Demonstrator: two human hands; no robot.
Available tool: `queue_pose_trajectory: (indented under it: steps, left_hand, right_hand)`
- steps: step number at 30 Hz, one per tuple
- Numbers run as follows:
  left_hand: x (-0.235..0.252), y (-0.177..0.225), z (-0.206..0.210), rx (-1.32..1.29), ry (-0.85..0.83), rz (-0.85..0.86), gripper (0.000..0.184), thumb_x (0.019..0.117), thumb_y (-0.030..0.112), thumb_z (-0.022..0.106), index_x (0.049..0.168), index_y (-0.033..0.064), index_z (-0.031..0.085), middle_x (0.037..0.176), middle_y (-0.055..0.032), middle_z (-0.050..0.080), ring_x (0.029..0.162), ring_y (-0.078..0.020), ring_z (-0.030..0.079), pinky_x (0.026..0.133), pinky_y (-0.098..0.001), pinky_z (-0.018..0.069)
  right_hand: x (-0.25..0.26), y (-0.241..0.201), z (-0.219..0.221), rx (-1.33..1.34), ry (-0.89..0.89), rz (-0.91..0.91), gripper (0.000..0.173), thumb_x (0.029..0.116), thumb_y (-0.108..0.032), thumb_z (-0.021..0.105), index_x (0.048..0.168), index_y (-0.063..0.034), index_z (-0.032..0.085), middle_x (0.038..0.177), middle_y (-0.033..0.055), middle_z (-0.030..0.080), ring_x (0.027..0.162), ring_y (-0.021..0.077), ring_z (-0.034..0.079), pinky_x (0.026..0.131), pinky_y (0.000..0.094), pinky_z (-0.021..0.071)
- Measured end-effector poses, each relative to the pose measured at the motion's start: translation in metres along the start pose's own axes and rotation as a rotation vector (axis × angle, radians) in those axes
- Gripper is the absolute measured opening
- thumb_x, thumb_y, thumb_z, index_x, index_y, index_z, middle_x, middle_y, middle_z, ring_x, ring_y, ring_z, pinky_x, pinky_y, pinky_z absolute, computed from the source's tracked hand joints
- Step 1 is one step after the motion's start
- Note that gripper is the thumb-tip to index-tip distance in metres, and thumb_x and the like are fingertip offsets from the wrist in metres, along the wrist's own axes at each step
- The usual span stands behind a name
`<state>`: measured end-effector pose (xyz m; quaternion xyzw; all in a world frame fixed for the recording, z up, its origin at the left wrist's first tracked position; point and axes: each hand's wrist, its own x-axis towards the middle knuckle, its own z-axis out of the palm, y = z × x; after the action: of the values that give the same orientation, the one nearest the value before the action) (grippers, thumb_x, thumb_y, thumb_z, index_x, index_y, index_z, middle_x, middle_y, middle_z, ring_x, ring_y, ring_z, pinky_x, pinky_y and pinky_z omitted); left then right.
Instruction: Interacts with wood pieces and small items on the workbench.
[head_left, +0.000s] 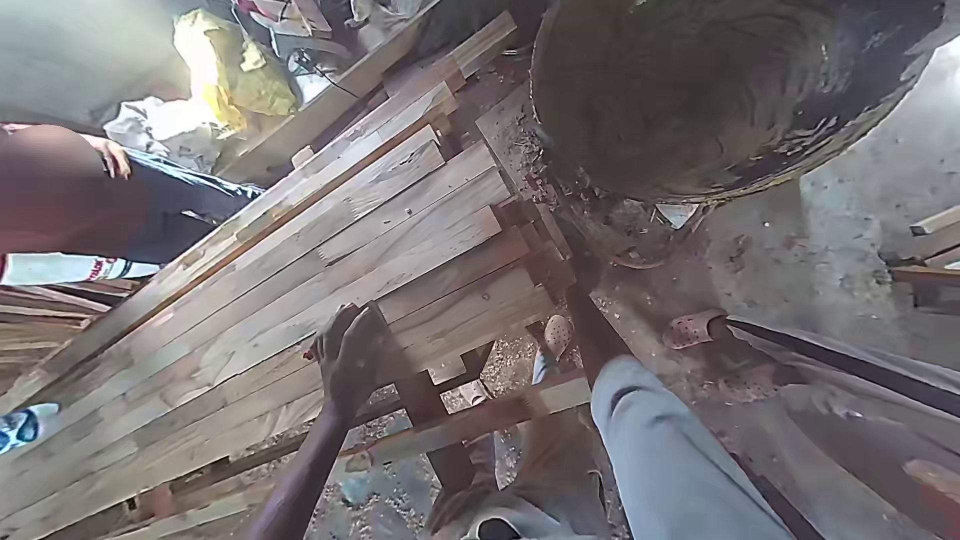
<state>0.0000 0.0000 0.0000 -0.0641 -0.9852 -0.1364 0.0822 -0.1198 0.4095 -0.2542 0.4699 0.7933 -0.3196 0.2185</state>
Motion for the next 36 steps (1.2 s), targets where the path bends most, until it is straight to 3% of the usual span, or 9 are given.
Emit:
queue_pose_trajectory:
  steps: [3, 5, 10, 13, 17, 21, 27, 31, 36]
  left_hand:
    - [0.002, -0.001, 0.001, -0.015, 0.010, -0.003, 0.049, 0.1021, 0.049, 0.054, 0.140, 0.0196, 0.063, 0.146, -0.0159, 0.058, 0.141, -0.0314, 0.049, 0.117, -0.0580, 0.0322]
    - [0.001, -0.002, 0.002, -0.019, 0.020, 0.006, 0.047, 0.1023, 0.048, 0.054, 0.141, 0.0215, 0.062, 0.147, -0.0144, 0.058, 0.140, -0.0306, 0.050, 0.116, -0.0571, 0.0345]
    - [0.004, 0.002, -0.002, -0.042, 0.046, 0.006, 0.047, 0.1022, 0.049, 0.055, 0.140, 0.0236, 0.063, 0.146, -0.0126, 0.059, 0.138, -0.0303, 0.053, 0.115, -0.0577, 0.0352]
    - [0.003, 0.006, -0.004, -0.046, 0.052, 0.008, 0.045, 0.1024, 0.047, 0.056, 0.141, 0.0240, 0.062, 0.144, -0.0122, 0.060, 0.133, -0.0323, 0.056, 0.111, -0.0588, 0.0402]
    - [0.006, 0.008, -0.007, -0.008, 0.094, -0.012, 0.037, 0.1041, 0.039, 0.055, 0.139, 0.0280, 0.064, 0.144, -0.0079, 0.062, 0.134, -0.0298, 0.057, 0.111, -0.0563, 0.0438]
    - [-0.010, 0.010, -0.015, 0.001, 0.020, -0.079, 0.042, 0.1075, 0.044, 0.045, 0.145, 0.0315, 0.058, 0.153, -0.0036, 0.054, 0.143, -0.0277, 0.049, 0.116, -0.0555, 0.0393]
    - [-0.082, -0.031, -0.031, 0.011, 0.017, -0.143, 0.045, 0.1082, 0.037, 0.043, 0.152, 0.0336, 0.050, 0.161, -0.0017, 0.046, 0.149, -0.0278, 0.042, 0.117, -0.0579, 0.0370]
    - [-0.122, -0.059, -0.051, -0.119, -0.084, -0.153, 0.060, 0.1026, 0.053, 0.053, 0.158, 0.0335, 0.042, 0.166, -0.0013, 0.036, 0.153, -0.0283, 0.034, 0.119, -0.0603, 0.0315]
    - [-0.150, -0.080, -0.053, -0.142, -0.030, -0.166, 0.044, 0.1074, 0.025, 0.051, 0.150, 0.0364, 0.052, 0.159, 0.0006, 0.048, 0.148, -0.0283, 0.042, 0.117, -0.0579, 0.0343]
  right_hand:
    - [-0.029, 0.005, -0.035, -0.061, -0.145, -0.122, 0.038, 0.1059, -0.026, 0.051, 0.134, -0.0039, 0.061, 0.132, 0.0210, 0.065, 0.125, 0.0361, 0.062, 0.104, 0.0561, 0.0493]
    - [-0.053, 0.015, -0.063, 0.047, -0.130, -0.127, 0.039, 0.1068, -0.035, 0.050, 0.116, -0.0027, 0.070, 0.115, 0.0198, 0.071, 0.109, 0.0332, 0.068, 0.094, 0.0544, 0.0520]
    - [-0.154, 0.053, -0.163, 1.067, -0.161, 0.147, 0.028, 0.1072, -0.020, 0.051, 0.128, -0.0006, 0.054, 0.103, 0.0111, 0.059, 0.079, 0.0170, 0.060, 0.069, 0.0335, 0.0552]
    - [-0.249, 0.069, -0.200, 1.306, -0.078, -0.191, 0.013, 0.1060, -0.017, 0.052, 0.113, -0.0071, 0.056, 0.083, 0.0012, 0.065, 0.069, 0.0106, 0.066, 0.066, 0.0279, 0.0596]
    - [-0.307, 0.089, -0.160, 0.990, -0.174, -0.808, 0.020, 0.0983, -0.013, 0.055, 0.108, 0.0007, 0.067, 0.099, 0.0037, 0.075, 0.092, 0.0098, 0.071, 0.088, 0.0288, 0.0592]
    - [-0.329, 0.092, -0.112, 0.483, -0.538, -0.534, 0.027, 0.1011, -0.019, 0.066, 0.108, 0.0065, 0.066, 0.084, 0.0134, 0.070, 0.069, 0.0180, 0.068, 0.067, 0.0367, 0.0601]
    - [-0.387, 0.075, -0.123, 0.718, -0.310, -0.972, 0.020, 0.0948, -0.010, 0.059, 0.107, 0.0036, 0.068, 0.088, 0.0036, 0.071, 0.077, 0.0088, 0.068, 0.073, 0.0273, 0.0598]
    - [-0.395, 0.070, -0.090, 0.454, -0.504, -0.587, 0.028, 0.1094, -0.020, 0.049, 0.106, 0.0050, 0.061, 0.068, 0.0044, 0.057, 0.051, 0.0092, 0.053, 0.049, 0.0261, 0.0480]
    - [-0.446, 0.008, -0.081, 0.111, -0.414, -1.023, 0.037, 0.1066, -0.028, 0.055, 0.093, 0.0046, 0.066, 0.066, 0.0099, 0.062, 0.056, 0.0189, 0.061, 0.057, 0.0396, 0.0550]
